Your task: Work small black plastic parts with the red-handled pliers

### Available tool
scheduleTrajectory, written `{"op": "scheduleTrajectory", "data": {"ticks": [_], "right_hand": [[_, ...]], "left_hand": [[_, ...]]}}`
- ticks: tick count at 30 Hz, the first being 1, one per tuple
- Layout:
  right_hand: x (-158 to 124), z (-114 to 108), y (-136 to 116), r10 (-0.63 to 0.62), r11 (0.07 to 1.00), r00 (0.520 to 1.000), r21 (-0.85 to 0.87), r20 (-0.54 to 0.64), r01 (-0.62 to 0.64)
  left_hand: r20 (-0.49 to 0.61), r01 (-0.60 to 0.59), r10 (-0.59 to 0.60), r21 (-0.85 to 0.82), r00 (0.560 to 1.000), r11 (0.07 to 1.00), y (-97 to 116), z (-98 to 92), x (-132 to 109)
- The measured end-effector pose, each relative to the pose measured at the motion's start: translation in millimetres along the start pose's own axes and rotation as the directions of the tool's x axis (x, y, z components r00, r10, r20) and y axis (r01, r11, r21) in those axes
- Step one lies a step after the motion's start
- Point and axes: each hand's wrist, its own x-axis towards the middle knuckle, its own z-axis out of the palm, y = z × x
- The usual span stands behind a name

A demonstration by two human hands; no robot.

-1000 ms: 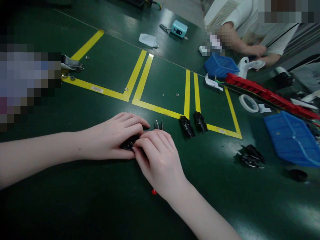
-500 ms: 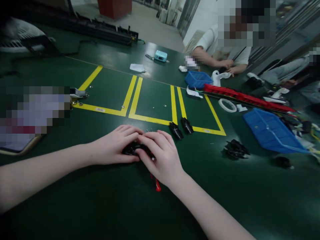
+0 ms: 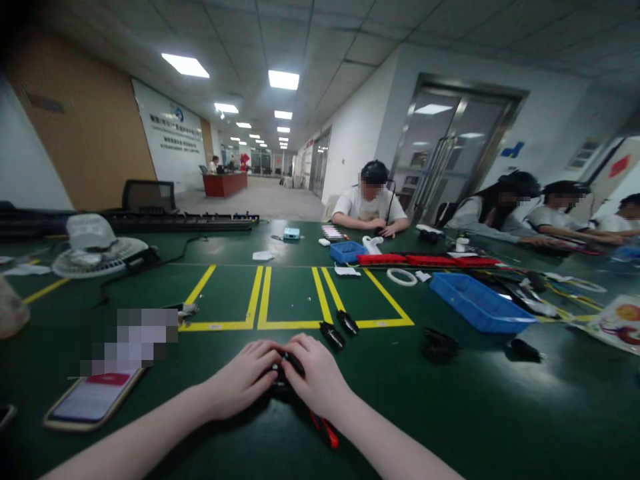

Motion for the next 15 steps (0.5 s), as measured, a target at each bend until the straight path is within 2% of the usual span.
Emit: {"op": "scheduleTrajectory", "data": {"ticks": [9,15], "right_hand": [[-3.9,-2.5,-1.5,0.054,0.997,0.998,0.047,0.035,-0.056],[-4.9,0.5,3.5,0.075,0.995,0.996,0.065,0.049,-0.078]], "left_hand": [[-0.067,0.023,-0.023,0.003,0.998,1.000,2.0,6.5,0.3],[-0.162,0.151,-0.147,0.014,0.976,0.988,-0.5,14.9,6.1]]}}
